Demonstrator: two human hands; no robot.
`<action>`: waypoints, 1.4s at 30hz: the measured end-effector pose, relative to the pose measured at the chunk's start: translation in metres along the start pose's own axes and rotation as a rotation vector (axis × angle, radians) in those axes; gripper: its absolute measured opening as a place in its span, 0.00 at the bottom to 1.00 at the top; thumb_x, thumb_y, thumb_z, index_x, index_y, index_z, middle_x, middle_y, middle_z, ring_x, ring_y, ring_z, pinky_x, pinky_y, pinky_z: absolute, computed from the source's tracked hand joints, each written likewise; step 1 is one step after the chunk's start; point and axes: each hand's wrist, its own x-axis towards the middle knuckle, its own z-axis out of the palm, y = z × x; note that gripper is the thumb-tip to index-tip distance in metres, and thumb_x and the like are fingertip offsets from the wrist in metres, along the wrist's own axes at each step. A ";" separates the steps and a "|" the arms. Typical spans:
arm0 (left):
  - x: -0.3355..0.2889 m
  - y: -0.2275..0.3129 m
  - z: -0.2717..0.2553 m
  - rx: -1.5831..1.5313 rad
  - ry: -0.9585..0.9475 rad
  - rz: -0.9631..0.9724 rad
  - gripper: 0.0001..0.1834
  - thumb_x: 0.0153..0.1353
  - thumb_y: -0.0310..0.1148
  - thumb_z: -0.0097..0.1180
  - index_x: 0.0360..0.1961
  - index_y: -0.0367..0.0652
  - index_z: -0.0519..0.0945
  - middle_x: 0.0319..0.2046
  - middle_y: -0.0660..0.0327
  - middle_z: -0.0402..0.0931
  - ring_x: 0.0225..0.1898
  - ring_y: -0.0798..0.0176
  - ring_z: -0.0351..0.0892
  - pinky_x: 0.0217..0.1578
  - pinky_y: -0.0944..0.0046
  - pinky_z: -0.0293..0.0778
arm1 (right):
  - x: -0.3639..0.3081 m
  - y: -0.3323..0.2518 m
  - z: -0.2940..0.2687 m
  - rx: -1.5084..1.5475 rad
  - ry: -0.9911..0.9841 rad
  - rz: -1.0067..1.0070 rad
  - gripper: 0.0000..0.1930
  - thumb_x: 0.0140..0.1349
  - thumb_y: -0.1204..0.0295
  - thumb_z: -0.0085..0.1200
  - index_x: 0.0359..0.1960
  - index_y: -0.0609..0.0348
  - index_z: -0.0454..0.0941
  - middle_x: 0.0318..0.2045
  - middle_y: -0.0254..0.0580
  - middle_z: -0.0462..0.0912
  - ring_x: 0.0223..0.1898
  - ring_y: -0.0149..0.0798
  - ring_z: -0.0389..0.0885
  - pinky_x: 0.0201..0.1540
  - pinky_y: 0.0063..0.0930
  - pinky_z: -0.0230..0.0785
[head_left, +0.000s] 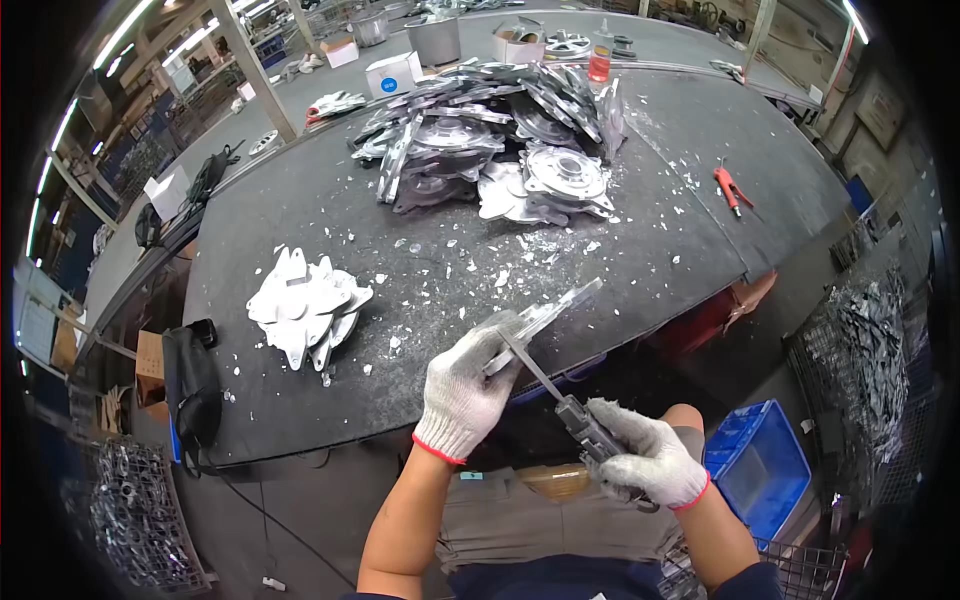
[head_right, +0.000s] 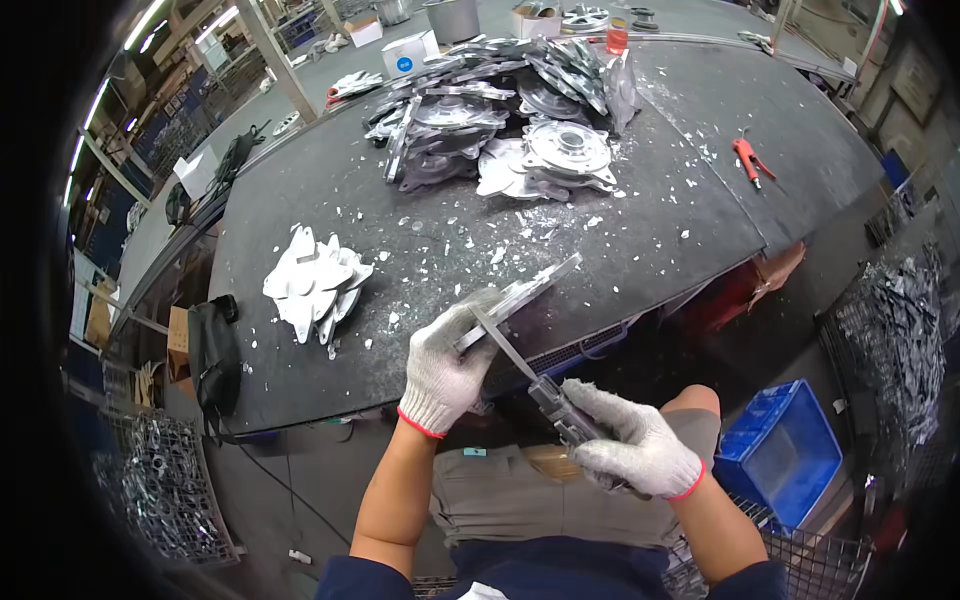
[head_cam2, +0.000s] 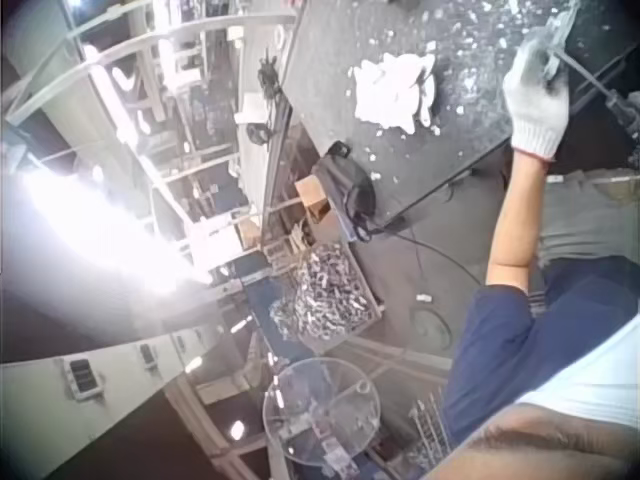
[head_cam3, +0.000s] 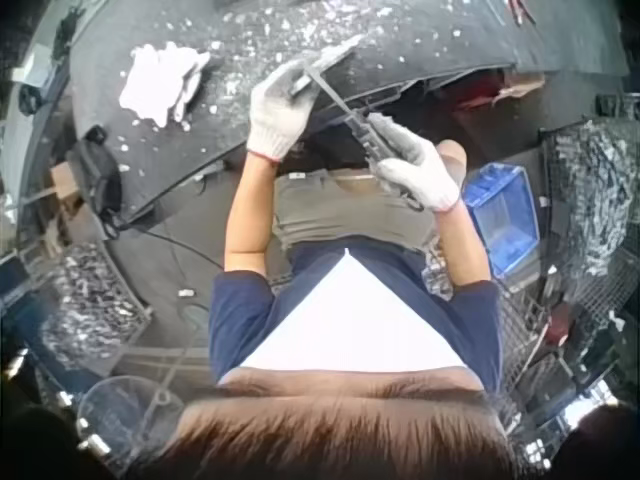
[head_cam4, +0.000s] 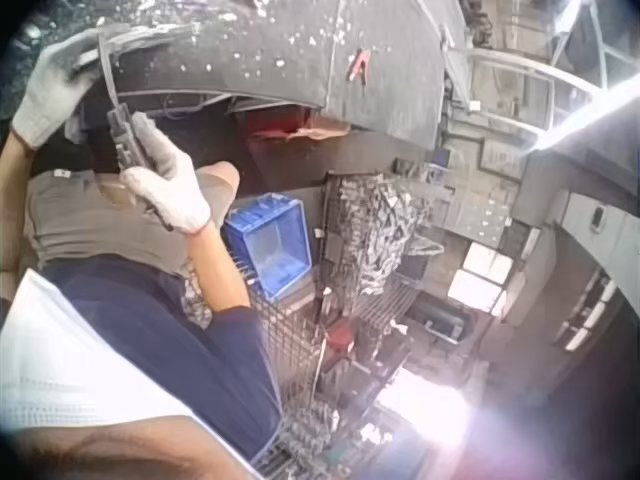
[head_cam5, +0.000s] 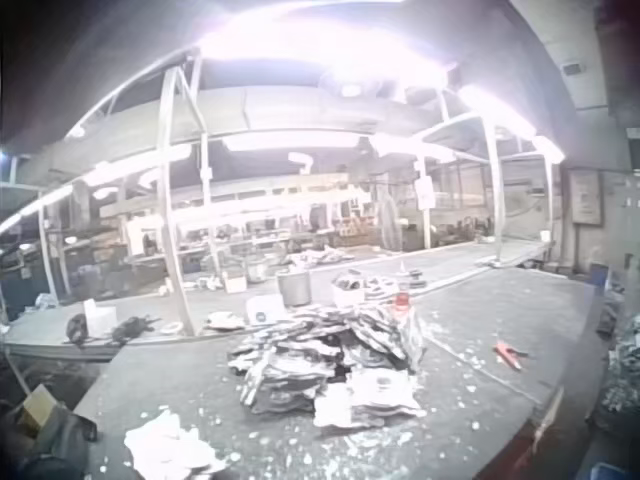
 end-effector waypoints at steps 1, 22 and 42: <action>0.001 -0.001 0.000 0.014 0.000 0.018 0.21 0.69 0.24 0.70 0.63 0.39 0.86 0.60 0.49 0.89 0.59 0.49 0.91 0.59 0.57 0.85 | 0.001 0.003 0.006 0.057 0.024 -0.020 0.40 0.74 0.74 0.67 0.84 0.62 0.62 0.72 0.53 0.81 0.68 0.49 0.84 0.70 0.36 0.76; 0.000 -0.005 0.008 -0.172 0.171 -0.091 0.18 0.67 0.26 0.73 0.58 0.38 0.88 0.53 0.49 0.91 0.52 0.52 0.93 0.54 0.59 0.87 | -0.010 -0.018 0.016 -0.708 0.014 -0.688 0.38 0.62 0.70 0.79 0.72 0.69 0.76 0.61 0.59 0.87 0.57 0.54 0.90 0.60 0.34 0.82; 0.048 0.073 -0.015 0.965 -0.214 -0.078 0.13 0.66 0.41 0.71 0.38 0.43 0.84 0.31 0.52 0.86 0.35 0.43 0.89 0.35 0.50 0.81 | 0.001 0.037 -0.032 0.174 -0.042 -0.278 0.42 0.69 0.74 0.72 0.82 0.66 0.64 0.68 0.50 0.83 0.67 0.39 0.83 0.70 0.33 0.75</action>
